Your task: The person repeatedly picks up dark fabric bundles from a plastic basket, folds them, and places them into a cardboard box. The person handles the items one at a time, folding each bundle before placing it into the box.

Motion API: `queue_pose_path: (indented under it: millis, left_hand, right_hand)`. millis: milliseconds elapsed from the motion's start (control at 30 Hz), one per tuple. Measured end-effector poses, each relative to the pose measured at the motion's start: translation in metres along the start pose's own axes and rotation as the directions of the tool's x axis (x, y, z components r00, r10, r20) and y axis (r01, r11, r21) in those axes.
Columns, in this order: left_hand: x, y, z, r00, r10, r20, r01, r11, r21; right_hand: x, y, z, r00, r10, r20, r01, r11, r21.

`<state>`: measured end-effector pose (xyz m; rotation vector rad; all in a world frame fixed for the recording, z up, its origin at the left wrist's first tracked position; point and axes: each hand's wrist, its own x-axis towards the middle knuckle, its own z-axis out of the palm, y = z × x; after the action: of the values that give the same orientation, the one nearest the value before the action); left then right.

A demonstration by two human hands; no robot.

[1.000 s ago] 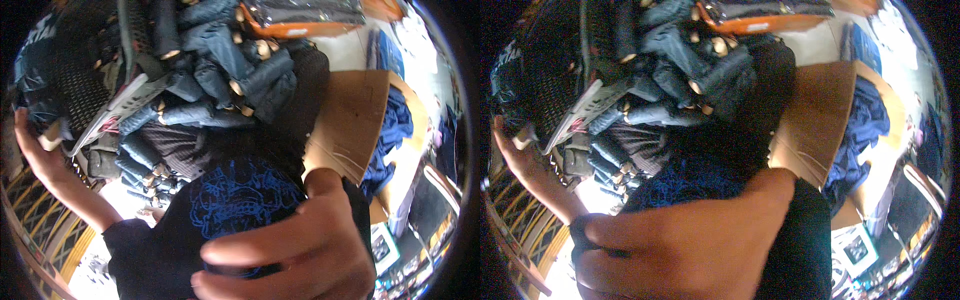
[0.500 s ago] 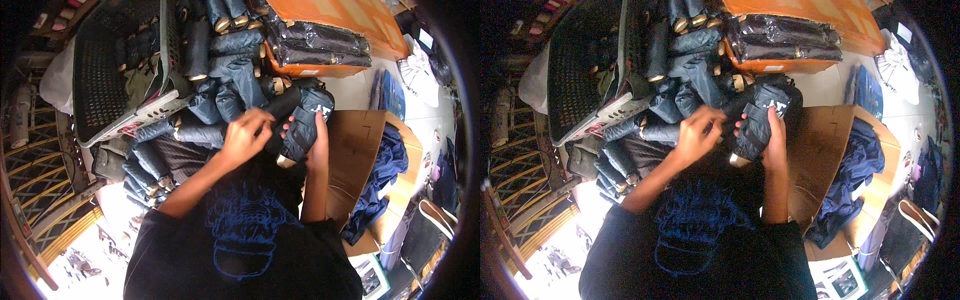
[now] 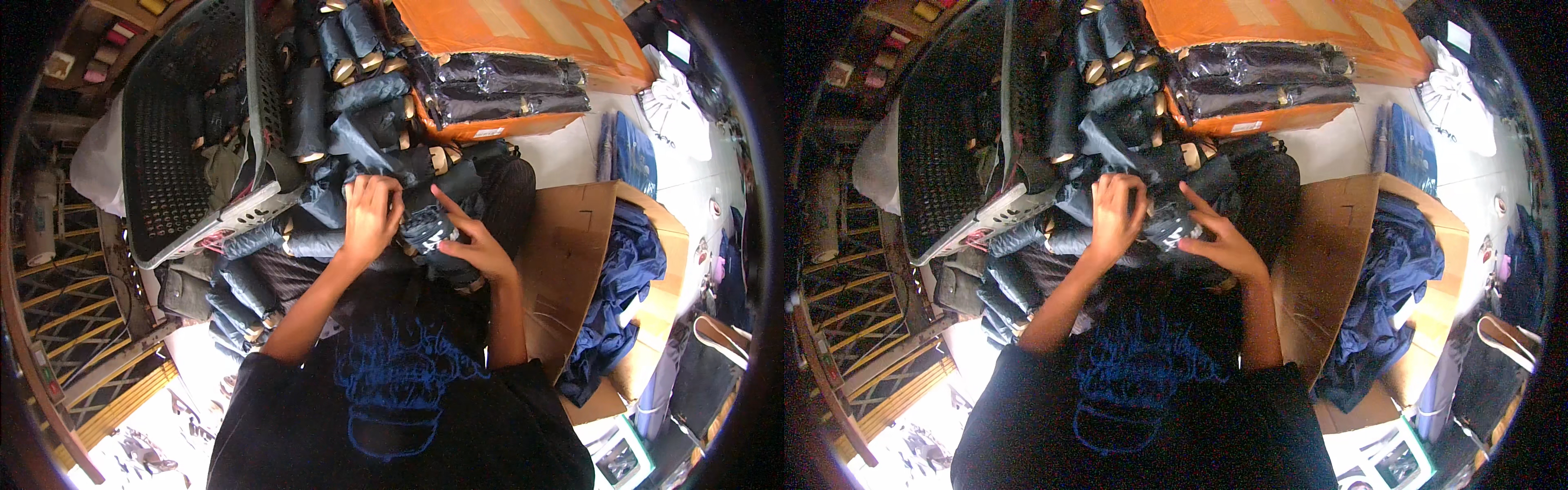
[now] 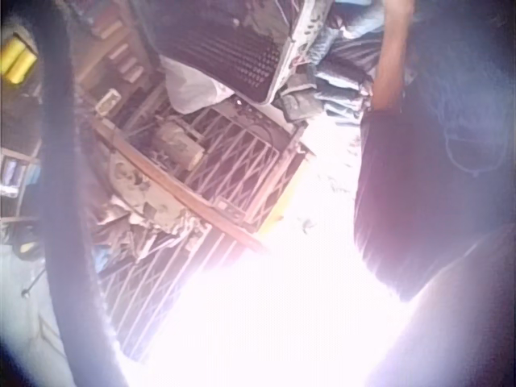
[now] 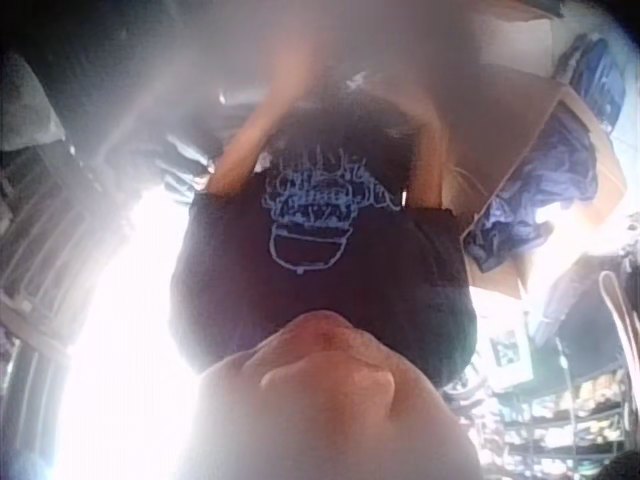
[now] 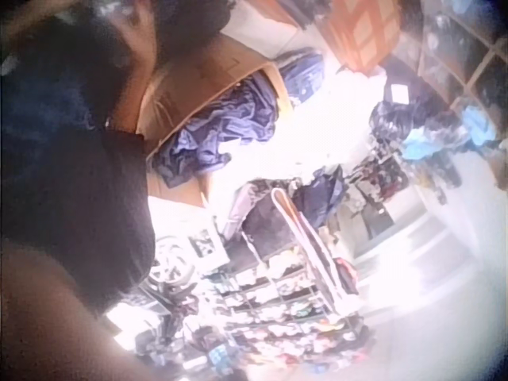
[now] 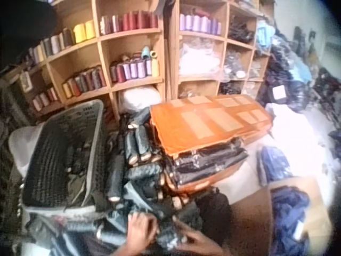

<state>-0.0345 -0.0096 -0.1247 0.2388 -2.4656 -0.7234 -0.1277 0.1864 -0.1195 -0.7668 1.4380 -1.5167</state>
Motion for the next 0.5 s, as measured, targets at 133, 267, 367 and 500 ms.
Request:
queue_pose_path:
  millis: [133,267,367,500]
  left_hand:
    - [0.007,0.018,-0.027,0.995,-0.091,0.027,0.095,0.937,-0.335]
    - [0.011,0.030,-0.053,0.973,-0.197,0.117,0.228,0.870,-0.438]
    - [0.000,0.036,-0.059,0.932,-0.320,0.170,0.361,0.773,-0.522]
    - [-0.005,0.052,-0.062,0.916,-0.374,0.147,0.390,0.737,-0.552]
  right_hand:
    - [0.006,-0.019,0.013,0.995,-0.103,-0.009,0.103,0.995,0.004]
    - [0.006,-0.025,0.012,0.991,-0.108,-0.080,0.105,0.994,-0.034]
    - [0.004,-0.037,0.018,0.977,-0.184,-0.108,0.166,0.973,-0.159]
    - [0.003,-0.051,0.031,0.967,-0.176,-0.184,0.104,0.933,-0.346]
